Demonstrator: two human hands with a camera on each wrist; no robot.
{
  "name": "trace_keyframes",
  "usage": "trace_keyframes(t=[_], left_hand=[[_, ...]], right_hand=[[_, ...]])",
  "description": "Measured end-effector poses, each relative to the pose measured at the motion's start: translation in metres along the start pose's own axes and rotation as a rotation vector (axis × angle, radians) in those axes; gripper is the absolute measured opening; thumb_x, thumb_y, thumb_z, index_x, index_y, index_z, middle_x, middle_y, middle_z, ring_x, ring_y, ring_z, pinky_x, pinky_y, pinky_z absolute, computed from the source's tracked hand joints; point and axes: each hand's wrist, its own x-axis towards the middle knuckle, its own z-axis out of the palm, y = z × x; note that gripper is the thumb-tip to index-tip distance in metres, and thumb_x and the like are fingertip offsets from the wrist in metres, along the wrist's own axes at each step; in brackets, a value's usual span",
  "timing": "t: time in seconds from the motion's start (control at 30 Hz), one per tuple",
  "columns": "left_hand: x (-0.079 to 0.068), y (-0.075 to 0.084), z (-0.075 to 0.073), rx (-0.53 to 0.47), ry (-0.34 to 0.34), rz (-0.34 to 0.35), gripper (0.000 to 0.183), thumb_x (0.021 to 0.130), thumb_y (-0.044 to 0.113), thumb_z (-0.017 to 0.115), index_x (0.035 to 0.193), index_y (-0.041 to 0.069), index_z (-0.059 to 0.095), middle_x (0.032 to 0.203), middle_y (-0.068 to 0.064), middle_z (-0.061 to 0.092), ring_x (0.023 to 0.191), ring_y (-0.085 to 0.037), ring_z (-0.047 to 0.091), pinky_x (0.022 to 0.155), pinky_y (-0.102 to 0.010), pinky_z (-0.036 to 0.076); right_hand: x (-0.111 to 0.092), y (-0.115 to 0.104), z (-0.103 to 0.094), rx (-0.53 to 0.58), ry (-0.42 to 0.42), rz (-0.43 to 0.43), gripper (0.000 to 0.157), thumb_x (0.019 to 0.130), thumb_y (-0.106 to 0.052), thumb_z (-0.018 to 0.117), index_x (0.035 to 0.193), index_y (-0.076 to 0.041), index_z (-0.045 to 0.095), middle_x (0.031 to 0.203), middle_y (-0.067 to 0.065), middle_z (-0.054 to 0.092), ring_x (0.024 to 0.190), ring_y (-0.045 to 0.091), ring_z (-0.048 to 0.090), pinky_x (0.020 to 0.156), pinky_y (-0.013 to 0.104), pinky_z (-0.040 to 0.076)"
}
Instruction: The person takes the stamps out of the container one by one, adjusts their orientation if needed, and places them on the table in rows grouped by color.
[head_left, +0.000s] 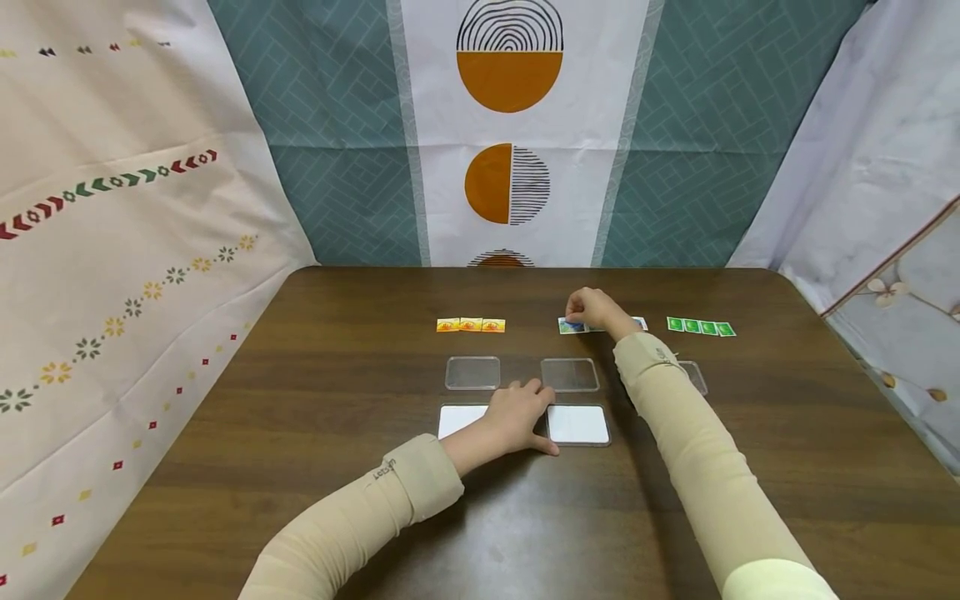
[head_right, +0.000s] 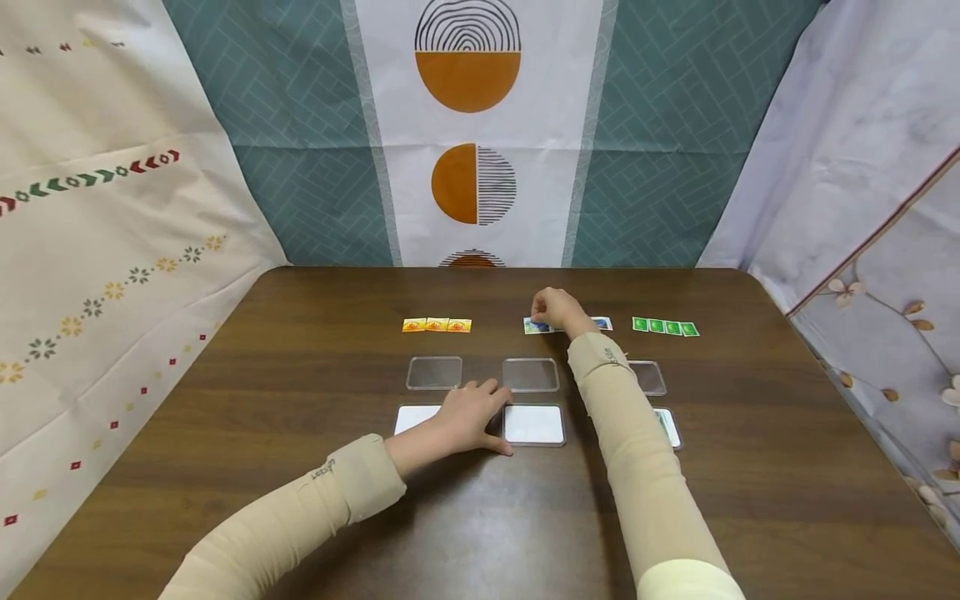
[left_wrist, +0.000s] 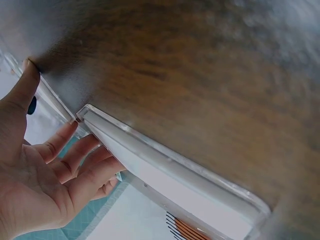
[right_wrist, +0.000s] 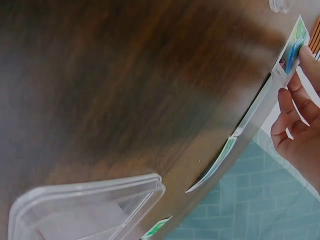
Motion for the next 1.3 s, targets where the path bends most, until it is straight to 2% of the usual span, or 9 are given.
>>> trace_keyframes(t=[0.27, 0.6, 1.3], left_hand=[[0.0, -0.001, -0.002, 0.007, 0.004, -0.001, 0.071, 0.064, 0.063, 0.073, 0.115, 0.017, 0.055, 0.099, 0.0, 0.058, 0.077, -0.02, 0.056, 0.057, -0.028, 0.043], [0.0, 0.001, -0.001, 0.009, -0.003, -0.002, 0.068, 0.063, 0.063, 0.074, 0.111, 0.018, 0.056, 0.099, 0.0, 0.057, 0.079, -0.021, 0.057, 0.058, -0.029, 0.044], [-0.001, 0.001, 0.001, 0.02, 0.002, -0.014, 0.069, 0.063, 0.063, 0.074, 0.112, 0.018, 0.055, 0.099, 0.0, 0.057, 0.08, -0.02, 0.057, 0.058, -0.028, 0.043]], right_hand=[[0.0, -0.006, 0.0, -0.018, 0.005, 0.05, 0.011, 0.088, -0.009, 0.064, 0.081, -0.001, 0.064, 0.084, 0.012, 0.066, 0.078, 0.024, 0.055, 0.078, 0.041, 0.045], [-0.006, -0.001, 0.0, -0.011, 0.004, 0.06, 0.01, 0.088, -0.009, 0.064, 0.084, 0.0, 0.065, 0.09, 0.015, 0.067, 0.087, 0.029, 0.058, 0.085, 0.045, 0.046], [-0.015, -0.001, -0.01, -0.012, 0.01, 0.065, 0.01, 0.09, -0.009, 0.061, 0.087, 0.001, 0.064, 0.089, 0.015, 0.066, 0.081, 0.026, 0.056, 0.078, 0.041, 0.046]])
